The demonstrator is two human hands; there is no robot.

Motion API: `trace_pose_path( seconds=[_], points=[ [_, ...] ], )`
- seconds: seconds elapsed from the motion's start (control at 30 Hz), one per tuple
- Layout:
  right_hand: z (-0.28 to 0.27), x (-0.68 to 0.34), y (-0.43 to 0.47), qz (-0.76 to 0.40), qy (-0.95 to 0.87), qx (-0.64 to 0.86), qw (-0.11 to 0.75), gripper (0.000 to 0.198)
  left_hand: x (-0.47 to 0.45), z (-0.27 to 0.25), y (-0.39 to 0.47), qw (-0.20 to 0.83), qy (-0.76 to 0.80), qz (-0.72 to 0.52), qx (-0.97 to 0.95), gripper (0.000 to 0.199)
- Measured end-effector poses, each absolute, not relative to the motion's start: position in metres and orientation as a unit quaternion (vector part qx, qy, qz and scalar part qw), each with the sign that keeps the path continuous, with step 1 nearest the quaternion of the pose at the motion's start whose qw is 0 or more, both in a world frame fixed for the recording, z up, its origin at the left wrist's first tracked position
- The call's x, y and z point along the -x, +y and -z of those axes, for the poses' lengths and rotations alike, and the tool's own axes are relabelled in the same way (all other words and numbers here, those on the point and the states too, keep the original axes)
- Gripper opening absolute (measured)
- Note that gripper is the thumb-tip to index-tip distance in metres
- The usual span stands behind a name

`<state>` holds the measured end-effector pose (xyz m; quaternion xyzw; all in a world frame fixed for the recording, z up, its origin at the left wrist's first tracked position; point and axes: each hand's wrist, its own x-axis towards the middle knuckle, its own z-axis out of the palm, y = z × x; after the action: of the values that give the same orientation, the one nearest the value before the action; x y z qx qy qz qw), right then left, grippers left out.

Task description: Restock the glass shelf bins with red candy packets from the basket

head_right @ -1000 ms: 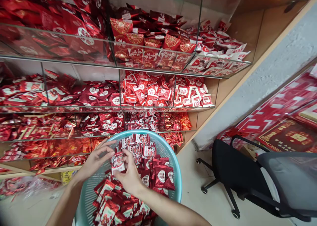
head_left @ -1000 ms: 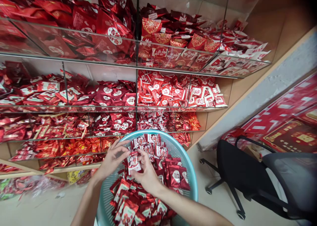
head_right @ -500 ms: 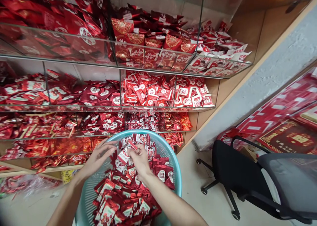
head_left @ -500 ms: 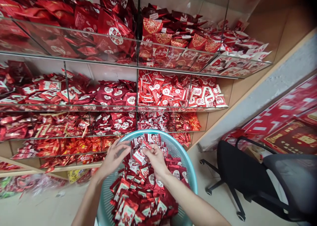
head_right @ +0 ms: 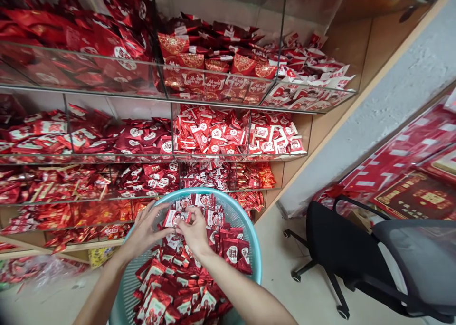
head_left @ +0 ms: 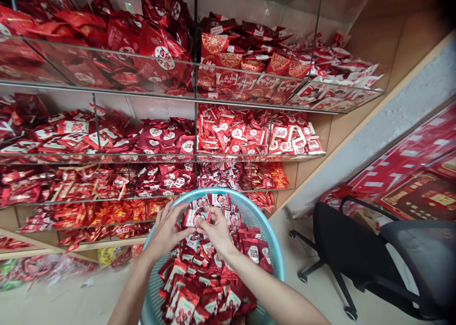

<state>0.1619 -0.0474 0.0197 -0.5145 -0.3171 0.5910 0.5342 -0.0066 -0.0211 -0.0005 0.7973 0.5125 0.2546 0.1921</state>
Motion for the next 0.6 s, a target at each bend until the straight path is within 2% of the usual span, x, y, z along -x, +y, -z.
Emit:
trace_pose_path(
  seconds=[0.1,0.4,0.6],
  points=[
    [-0.021,-0.164,-0.047,-0.59,-0.342,0.517,0.517,0.041,0.006,-0.001,-0.021,0.19,0.508,-0.25,-0.802,0.058],
    [-0.02,-0.168,-0.051,-0.589,-0.365,0.527,0.492,0.045,0.008,0.003,-0.02,0.173,0.497,-0.228,-0.819,0.045],
    [-0.025,-0.198,-0.063,-0.515,-0.45,0.562,0.465,0.05,0.006,0.003,-0.02,0.165,0.509,-0.217,-0.817,0.044]
  ],
)
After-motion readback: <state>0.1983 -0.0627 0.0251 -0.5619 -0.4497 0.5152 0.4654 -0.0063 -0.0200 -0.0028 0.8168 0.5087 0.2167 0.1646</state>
